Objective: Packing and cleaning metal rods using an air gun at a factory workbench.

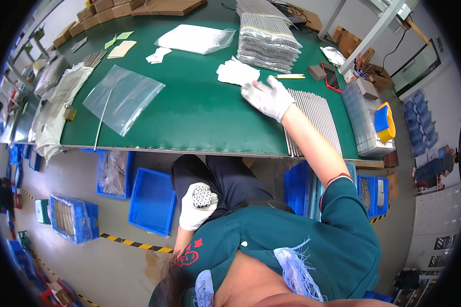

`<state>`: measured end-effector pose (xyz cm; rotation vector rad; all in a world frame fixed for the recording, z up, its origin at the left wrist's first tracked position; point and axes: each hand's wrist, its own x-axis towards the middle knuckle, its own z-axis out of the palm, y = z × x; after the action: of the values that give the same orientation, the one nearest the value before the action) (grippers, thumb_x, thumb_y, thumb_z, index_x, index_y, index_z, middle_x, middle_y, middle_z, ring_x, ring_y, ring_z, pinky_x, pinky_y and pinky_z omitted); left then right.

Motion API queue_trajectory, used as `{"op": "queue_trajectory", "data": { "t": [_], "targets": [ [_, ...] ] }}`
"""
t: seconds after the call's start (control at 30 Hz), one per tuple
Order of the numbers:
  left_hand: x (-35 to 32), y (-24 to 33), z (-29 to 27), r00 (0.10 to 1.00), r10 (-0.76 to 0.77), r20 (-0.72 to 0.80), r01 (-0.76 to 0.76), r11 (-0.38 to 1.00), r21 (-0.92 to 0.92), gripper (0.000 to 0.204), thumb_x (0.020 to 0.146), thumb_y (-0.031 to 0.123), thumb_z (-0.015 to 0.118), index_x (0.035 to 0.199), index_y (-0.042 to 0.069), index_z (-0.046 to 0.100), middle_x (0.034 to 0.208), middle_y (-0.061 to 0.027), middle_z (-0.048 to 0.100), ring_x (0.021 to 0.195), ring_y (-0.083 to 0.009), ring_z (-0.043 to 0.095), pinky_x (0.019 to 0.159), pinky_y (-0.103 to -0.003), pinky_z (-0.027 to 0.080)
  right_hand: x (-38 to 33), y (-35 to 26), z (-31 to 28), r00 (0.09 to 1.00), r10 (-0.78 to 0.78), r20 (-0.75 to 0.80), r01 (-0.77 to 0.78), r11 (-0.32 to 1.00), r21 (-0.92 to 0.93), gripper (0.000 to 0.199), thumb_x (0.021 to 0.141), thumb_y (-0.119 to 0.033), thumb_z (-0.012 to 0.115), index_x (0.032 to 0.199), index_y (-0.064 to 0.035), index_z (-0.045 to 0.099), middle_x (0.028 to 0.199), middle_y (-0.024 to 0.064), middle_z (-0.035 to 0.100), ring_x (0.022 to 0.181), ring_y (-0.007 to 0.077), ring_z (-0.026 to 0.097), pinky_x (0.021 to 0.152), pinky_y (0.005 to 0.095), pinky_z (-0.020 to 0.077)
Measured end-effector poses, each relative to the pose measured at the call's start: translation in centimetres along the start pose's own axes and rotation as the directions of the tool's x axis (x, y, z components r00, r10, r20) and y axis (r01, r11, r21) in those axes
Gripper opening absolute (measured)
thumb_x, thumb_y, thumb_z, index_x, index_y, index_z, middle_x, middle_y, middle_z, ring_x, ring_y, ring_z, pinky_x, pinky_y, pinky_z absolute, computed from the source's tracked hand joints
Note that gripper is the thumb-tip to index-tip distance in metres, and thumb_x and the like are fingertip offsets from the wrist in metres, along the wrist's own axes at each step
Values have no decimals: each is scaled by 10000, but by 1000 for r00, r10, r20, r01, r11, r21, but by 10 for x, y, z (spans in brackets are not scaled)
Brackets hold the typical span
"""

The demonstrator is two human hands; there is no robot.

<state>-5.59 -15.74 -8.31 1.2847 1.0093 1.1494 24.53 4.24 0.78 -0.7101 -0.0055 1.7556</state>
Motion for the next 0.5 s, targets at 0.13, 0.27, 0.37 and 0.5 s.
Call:
{"op": "queue_trajectory", "data": {
  "t": [0.13, 0.27, 0.37, 0.5],
  "targets": [
    [0, -4, 0, 1000, 11, -4, -11, 1000, 24, 399, 663, -16, 774, 1003, 29, 569, 814, -29, 636, 750, -82, 623, 721, -243, 514, 42, -1, 5, 999, 26, 43, -20, 990, -137, 452, 960, -435, 403, 992, 9, 481, 935, 152, 542, 970, 367, 562, 910, 496, 484],
    [-1, 2, 3, 1000, 11, 3, -12, 999, 45, 403, 661, -19, 775, 1004, 29, 569, 818, -27, 635, 755, -84, 625, 725, -243, 513, 71, -11, 12, 941, -318, -115, 314, 948, -54, 469, 979, -456, 359, 1048, -18, 512, 923, 129, 572, 865, 273, 579, 799, 429, 504],
    [0, 3, 4, 1000, 6, 23, -7, 999, 36, 403, 659, -19, 775, 1003, 30, 570, 821, -28, 635, 758, -83, 623, 727, -243, 512, 85, -16, -18, 972, -191, 135, 177, 978, 113, 423, 958, -425, 398, 1007, -32, 545, 935, 121, 588, 846, 294, 582, 809, 459, 502],
    [-4, 3, -1, 999, 34, -3, -34, 997, 72, 405, 657, -20, 775, 1003, 31, 570, 824, -27, 634, 763, -81, 623, 724, -242, 512, 27, 55, 13, 929, 343, 138, -348, 938, 10, 501, 943, -467, 461, 1075, 16, 473, 995, 204, 569, 944, 383, 587, 889, 570, 488]
  ]
}}
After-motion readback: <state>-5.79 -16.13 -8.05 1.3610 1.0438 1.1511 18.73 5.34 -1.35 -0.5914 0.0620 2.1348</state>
